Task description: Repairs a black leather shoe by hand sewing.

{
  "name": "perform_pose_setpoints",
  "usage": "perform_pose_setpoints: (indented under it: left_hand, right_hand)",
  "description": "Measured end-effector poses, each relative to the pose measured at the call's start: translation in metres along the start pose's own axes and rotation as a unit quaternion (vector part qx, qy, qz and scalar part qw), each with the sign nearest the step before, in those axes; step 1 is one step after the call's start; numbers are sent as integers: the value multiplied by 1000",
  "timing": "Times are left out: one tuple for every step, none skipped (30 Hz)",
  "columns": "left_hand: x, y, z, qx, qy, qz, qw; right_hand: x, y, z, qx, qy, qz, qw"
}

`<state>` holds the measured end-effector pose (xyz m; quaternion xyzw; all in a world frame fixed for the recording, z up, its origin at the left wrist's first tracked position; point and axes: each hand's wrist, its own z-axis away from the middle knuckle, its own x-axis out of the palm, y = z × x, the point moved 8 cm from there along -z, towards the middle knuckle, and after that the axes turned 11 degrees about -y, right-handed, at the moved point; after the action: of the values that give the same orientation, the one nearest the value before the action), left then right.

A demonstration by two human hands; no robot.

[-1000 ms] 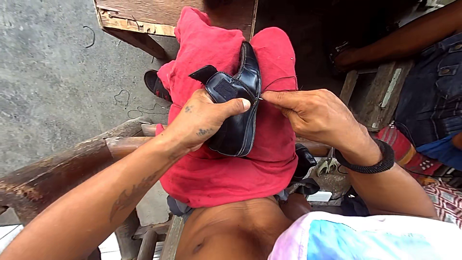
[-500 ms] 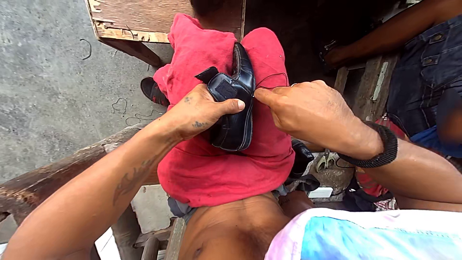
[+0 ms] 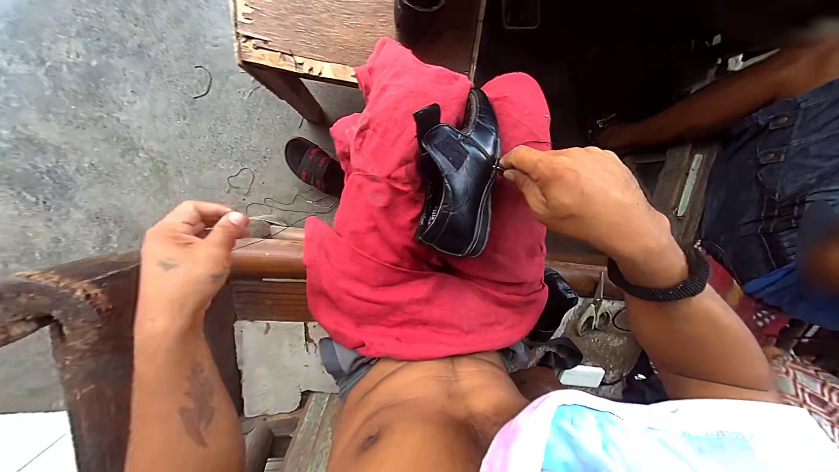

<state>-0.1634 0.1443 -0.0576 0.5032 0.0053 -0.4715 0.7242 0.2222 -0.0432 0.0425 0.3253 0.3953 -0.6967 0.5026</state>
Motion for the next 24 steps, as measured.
perform_pose_setpoints:
  left_hand:
    - [1, 8, 7, -9, 13, -103, 995]
    - [12, 27, 11, 3, -1, -180, 984]
    - [28, 54, 15, 40, -8, -225, 974]
    - [47, 86, 18, 98, -5, -236, 967]
    - [66, 117, 21, 170, 9, -231, 958]
    - [85, 145, 22, 236, 27, -226, 945]
    - [102, 166, 21, 284, 44, -236, 928]
    - [117, 179, 16, 313, 55, -256, 913]
    - [128, 185, 9, 325, 57, -280, 902]
    - [134, 188, 3, 330, 56, -301, 893]
    - [135, 190, -1, 341, 55, -309, 886]
    - [132, 192, 2, 357, 51, -307, 881]
    - [125, 193, 8, 379, 38, -291, 878]
    - [119, 194, 16, 400, 5, -259, 879]
    - [114, 193, 24, 418, -51, -202, 884]
    - [110, 191, 30, 432, -125, -107, 887]
    - [108, 187, 30, 428, -214, 25, 878]
    - [110, 180, 27, 393, -300, 175, 851]
    - [116, 172, 21, 332, -359, 314, 814]
    - [122, 168, 14, 269, -381, 402, 788]
    - [129, 166, 7, 216, -375, 435, 789]
    - [134, 167, -1, 182, -353, 408, 822]
    - [140, 170, -6, 169, -323, 335, 869]
    - [146, 176, -8, 181, -303, 234, 906]
  right_hand:
    - [0, 0, 3, -2, 5, -2, 1000]
    - [1, 0, 8, -13, 18, -2, 1000]
    - [2, 0, 11, -19, 25, -2, 999]
    - [3, 0, 13, -19, 27, -4, 999]
    - [3, 0, 13, -13, 24, -4, 1000]
    - [3, -1, 13, -6, 22, -2, 1000]
    - [3, -1, 13, 0, 21, 1, 1000]
    - [4, -1, 14, 3, 23, 1, 1000]
    - [5, -1, 17, 6, 25, 2, 1000]
    - [6, -1, 18, 8, 28, 4, 1000]
    - [6, -1, 19, 11, 33, 5, 999]
    - [5, -1, 20, 10, 36, 3, 999]
    - [5, -1, 21, 7, 42, 2, 999]
    - [6, -2, 23, 0, 52, 0, 999]
    - [8, -3, 27, -8, 65, 0, 998]
    - [8, -5, 29, -19, 81, 4, 997]
    - [7, -7, 29, -25, 93, 10, 995]
    - [7, -9, 28, -24, 96, 13, 995]
    - [8, -11, 27, -24, 102, 13, 994]
    - [7, -12, 25, -24, 113, 5, 993]
    - [8, -12, 23, -20, 123, -8, 992]
    - [10, -11, 23, -16, 134, -25, 991]
    - [11, -9, 24, -15, 148, -42, 988]
    - [13, -7, 26, -20, 167, -52, 984]
